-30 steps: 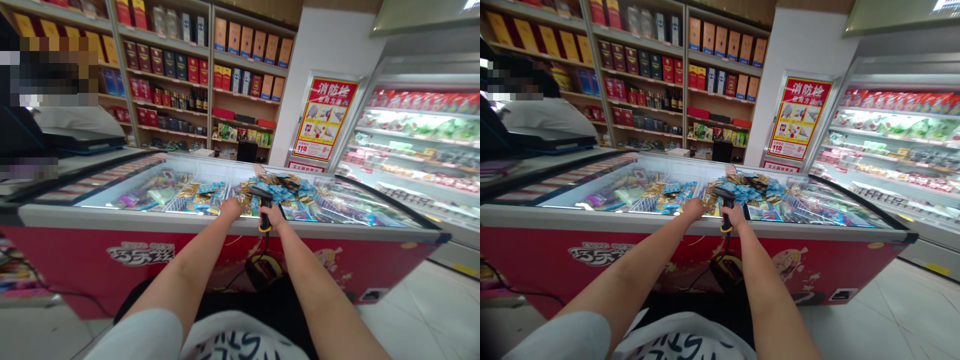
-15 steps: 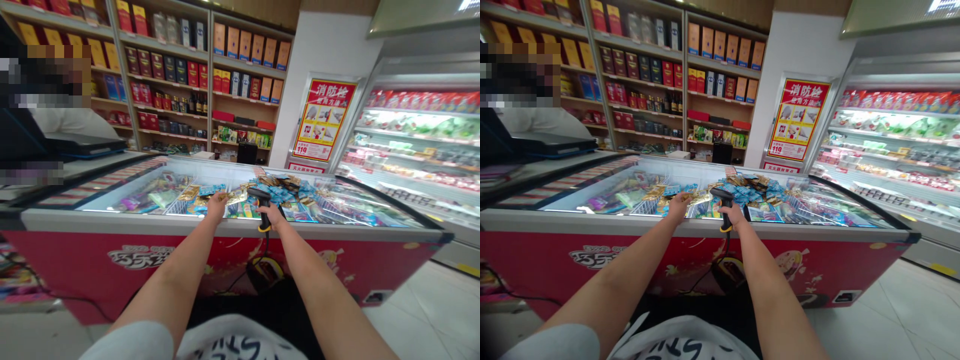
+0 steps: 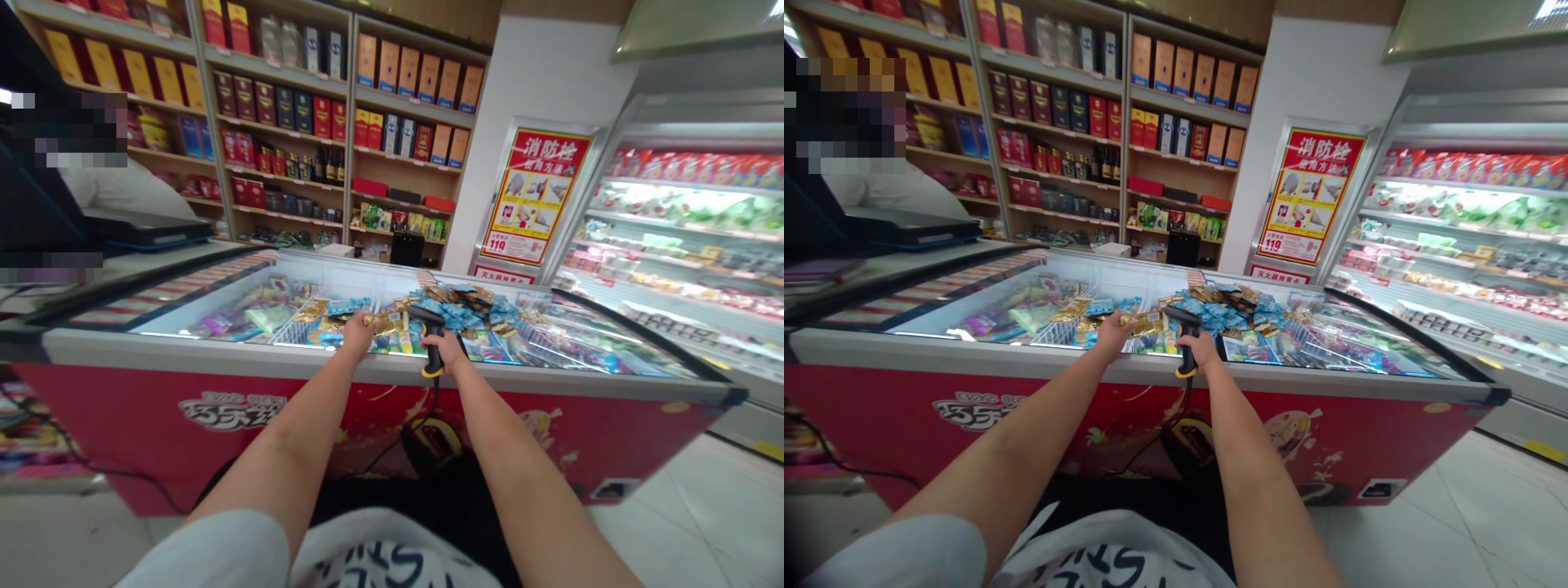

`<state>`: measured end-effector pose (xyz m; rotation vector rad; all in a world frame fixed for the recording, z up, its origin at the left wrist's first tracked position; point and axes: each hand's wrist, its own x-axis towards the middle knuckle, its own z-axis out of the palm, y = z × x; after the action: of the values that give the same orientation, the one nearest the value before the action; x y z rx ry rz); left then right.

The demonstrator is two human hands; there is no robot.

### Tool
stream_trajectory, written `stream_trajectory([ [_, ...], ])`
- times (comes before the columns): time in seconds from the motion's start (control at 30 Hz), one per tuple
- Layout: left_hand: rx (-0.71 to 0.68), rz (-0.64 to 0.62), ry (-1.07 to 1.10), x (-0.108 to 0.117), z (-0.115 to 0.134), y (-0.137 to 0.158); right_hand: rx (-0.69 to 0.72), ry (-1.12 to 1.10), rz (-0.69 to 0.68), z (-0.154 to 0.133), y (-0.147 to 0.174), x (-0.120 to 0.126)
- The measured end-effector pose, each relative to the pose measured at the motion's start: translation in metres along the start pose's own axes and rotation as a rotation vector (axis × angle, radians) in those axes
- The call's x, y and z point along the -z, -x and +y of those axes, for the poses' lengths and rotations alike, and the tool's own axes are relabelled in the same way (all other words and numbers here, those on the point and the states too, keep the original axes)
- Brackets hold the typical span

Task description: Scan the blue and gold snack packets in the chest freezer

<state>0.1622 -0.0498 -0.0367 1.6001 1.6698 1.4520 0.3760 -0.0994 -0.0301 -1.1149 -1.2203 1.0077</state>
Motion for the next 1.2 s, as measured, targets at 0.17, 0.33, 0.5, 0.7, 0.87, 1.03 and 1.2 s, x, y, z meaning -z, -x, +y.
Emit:
stream_trajectory([
  [0.17,0.004,-0.005,-0.048,0.001,0.000,0.000,0.039,0.166,-0.024,0.002,0.002,-0.002],
  [0.33,-0.015,-0.008,-0.057,0.000,-0.003,-0.002,0.053,0.196,-0.055,0.001,0.002,-0.004],
  [0.5,-0.015,-0.005,-0.057,-0.002,-0.006,-0.004,0.025,0.205,-0.055,0.001,0.003,-0.004],
  [0.7,-0.006,-0.002,-0.056,0.000,-0.005,-0.003,0.023,0.182,-0.041,-0.002,0.006,-0.005],
  [0.87,0.009,0.026,-0.018,0.000,-0.002,0.000,0.048,0.127,-0.033,0.002,0.003,-0.003],
  [1.03,0.042,0.182,0.020,0.007,0.002,-0.002,0.055,-0.023,0.033,0.007,-0.002,0.001],
  [1.2,0.135,0.450,-0.036,0.039,-0.009,-0.028,-0.020,-0.247,0.071,0.005,-0.007,0.007],
])
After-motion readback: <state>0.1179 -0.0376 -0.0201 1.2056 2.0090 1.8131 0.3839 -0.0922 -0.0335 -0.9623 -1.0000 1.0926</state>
